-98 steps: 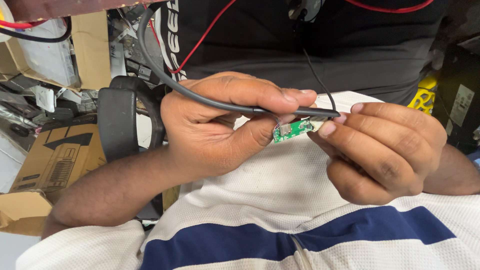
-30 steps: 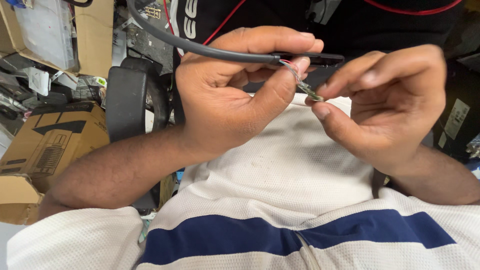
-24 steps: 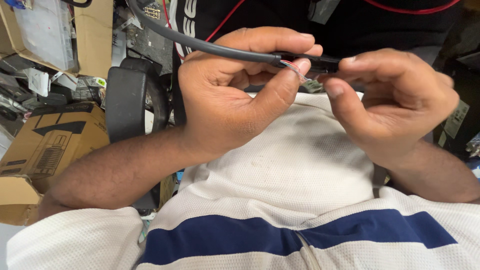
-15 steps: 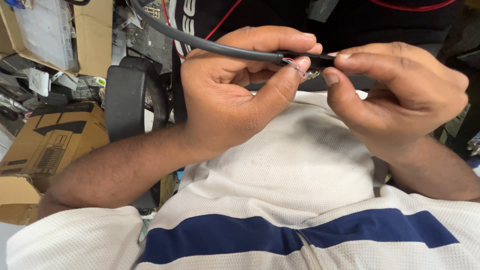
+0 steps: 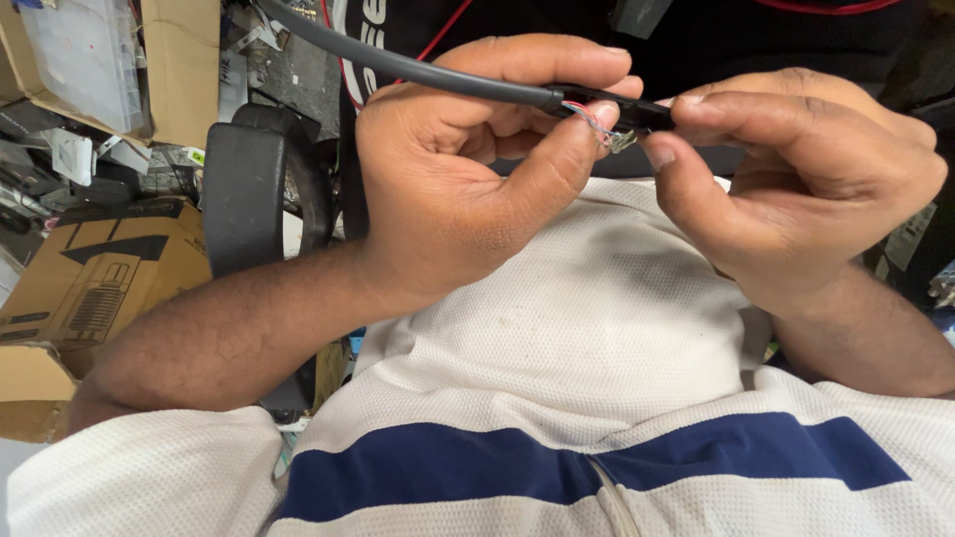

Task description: The person sits at a cluttered repair bench and works on a black neckband earphone held on their lap. They pull open the plastic housing, separate the casing, manipulate the internal wires and battery, and handle a small green circuit board while repositioning the cable.

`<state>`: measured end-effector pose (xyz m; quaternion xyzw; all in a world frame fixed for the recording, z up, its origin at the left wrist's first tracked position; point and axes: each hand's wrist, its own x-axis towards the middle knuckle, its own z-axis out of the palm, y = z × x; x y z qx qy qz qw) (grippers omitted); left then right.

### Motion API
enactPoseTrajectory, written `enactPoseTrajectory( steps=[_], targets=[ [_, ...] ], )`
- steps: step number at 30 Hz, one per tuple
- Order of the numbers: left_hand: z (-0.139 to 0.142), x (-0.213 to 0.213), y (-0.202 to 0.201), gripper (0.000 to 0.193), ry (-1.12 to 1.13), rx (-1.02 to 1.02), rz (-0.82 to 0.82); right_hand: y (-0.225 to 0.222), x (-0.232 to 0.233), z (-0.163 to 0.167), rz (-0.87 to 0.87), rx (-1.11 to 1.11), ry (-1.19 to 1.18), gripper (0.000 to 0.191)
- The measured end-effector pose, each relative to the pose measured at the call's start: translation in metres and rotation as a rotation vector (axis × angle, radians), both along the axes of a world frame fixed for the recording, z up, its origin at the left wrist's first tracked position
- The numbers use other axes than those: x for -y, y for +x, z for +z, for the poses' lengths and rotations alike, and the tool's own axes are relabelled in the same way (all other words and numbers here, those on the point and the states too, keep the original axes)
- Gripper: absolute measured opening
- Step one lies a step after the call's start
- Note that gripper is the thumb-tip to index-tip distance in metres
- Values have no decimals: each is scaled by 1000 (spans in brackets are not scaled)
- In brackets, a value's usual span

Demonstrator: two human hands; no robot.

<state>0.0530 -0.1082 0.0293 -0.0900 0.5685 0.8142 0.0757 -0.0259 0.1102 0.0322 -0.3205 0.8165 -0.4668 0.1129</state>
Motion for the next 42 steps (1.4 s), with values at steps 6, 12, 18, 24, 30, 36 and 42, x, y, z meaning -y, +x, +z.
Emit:
enactPoseTrajectory(
  steps=[6,12,18,24,30,36,42],
  targets=[
    [-1,-1,-1,17,-19,4,-5,3,-9,-7,2,9,-10,16],
    [-4,0,-3,16,139,43,37,9,-14,-11,-184,362,-94,13],
    [-8,0,-6,17,199,95,101,5,0,-12,-7,738,-341,35],
    [-12,-6,-7,16,121,32,148,7,1,6,-69,683,-154,20],
    [-11,-9,-6,18,56,-5,127,1,-12,4,7,-30,45,24],
    [-7,-6,-7,17,-10,-61,72,-3,-26,1,142,-527,4,26],
    [-3,-5,-10,15,-71,-97,41,-5,-26,6,183,-608,-42,24]
  ],
)
